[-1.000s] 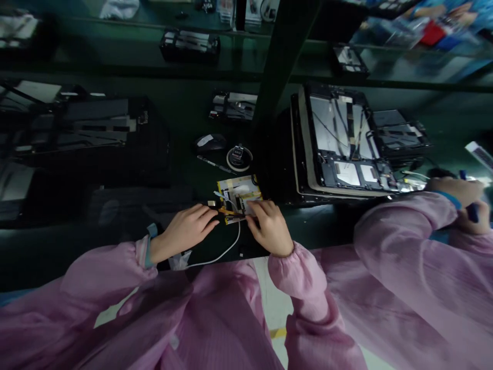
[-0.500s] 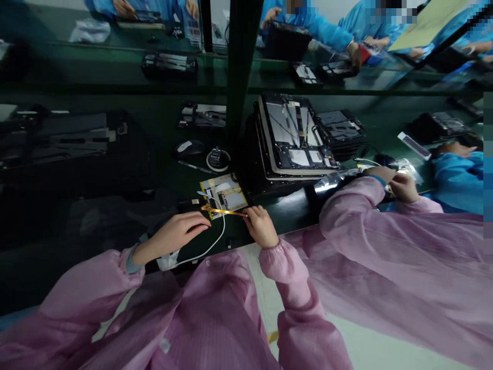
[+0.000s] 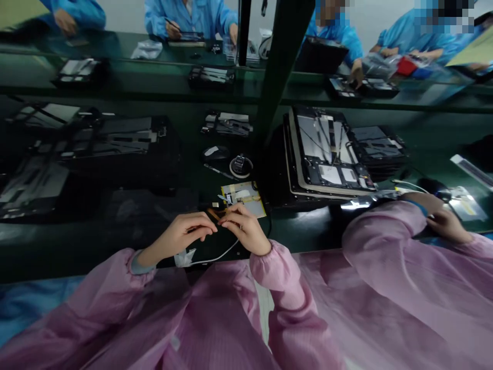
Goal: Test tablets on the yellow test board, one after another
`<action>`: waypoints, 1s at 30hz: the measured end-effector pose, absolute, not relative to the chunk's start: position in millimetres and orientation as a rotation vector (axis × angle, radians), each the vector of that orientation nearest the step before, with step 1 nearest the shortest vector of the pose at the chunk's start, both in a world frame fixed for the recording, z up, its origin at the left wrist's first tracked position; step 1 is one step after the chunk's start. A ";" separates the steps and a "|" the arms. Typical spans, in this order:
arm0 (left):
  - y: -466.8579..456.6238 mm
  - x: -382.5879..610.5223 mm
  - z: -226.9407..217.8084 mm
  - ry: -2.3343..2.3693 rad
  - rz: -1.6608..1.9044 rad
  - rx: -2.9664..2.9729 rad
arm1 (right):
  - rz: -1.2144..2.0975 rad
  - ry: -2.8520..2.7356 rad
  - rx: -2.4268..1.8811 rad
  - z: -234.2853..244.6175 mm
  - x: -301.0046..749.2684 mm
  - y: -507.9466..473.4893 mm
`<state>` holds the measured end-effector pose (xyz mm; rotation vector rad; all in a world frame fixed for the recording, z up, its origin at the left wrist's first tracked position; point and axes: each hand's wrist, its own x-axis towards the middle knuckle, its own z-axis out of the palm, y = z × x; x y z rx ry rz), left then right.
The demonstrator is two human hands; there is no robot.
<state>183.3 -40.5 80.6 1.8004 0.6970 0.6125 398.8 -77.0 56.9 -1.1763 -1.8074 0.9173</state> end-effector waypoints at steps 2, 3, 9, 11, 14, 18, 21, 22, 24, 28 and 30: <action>-40.3 178.2 80.4 0.783 0.663 1.836 | 0.898 -1.865 -1.152 60.0 390.2 -68.6; -39.7 176.0 80.0 0.833 0.686 1.867 | 0.949 -1.888 -1.147 60.9 386.8 -65.1; -32.6 168.1 75.2 1.057 0.734 1.945 | 1.266 -1.875 -1.241 55.9 374.9 -50.6; -31.6 168.2 72.7 1.072 0.729 1.981 | 1.200 -1.946 -1.209 51.9 373.4 -46.9; -32.3 170.2 67.3 1.044 0.732 2.061 | 1.018 -2.060 -1.156 46.4 372.5 -43.6; -33.8 172.7 59.0 1.013 0.761 2.168 | 0.887 -2.111 -1.206 44.6 371.9 -44.5; -34.4 173.5 54.0 1.019 0.781 2.247 | 0.863 -2.156 -1.196 48.1 372.0 -46.2; -34.6 173.7 52.7 1.021 0.791 2.266 | 0.860 -2.165 -1.189 49.4 372.1 -46.5; -35.1 174.1 50.6 1.017 0.812 2.290 | 0.864 -2.165 -1.178 50.8 372.4 -47.0; -36.5 174.7 48.3 0.993 0.830 2.258 | 0.885 -2.125 -1.147 48.5 372.3 -48.2; -36.8 175.0 48.0 0.991 0.832 2.218 | 0.888 -2.101 -1.133 46.6 372.1 -49.1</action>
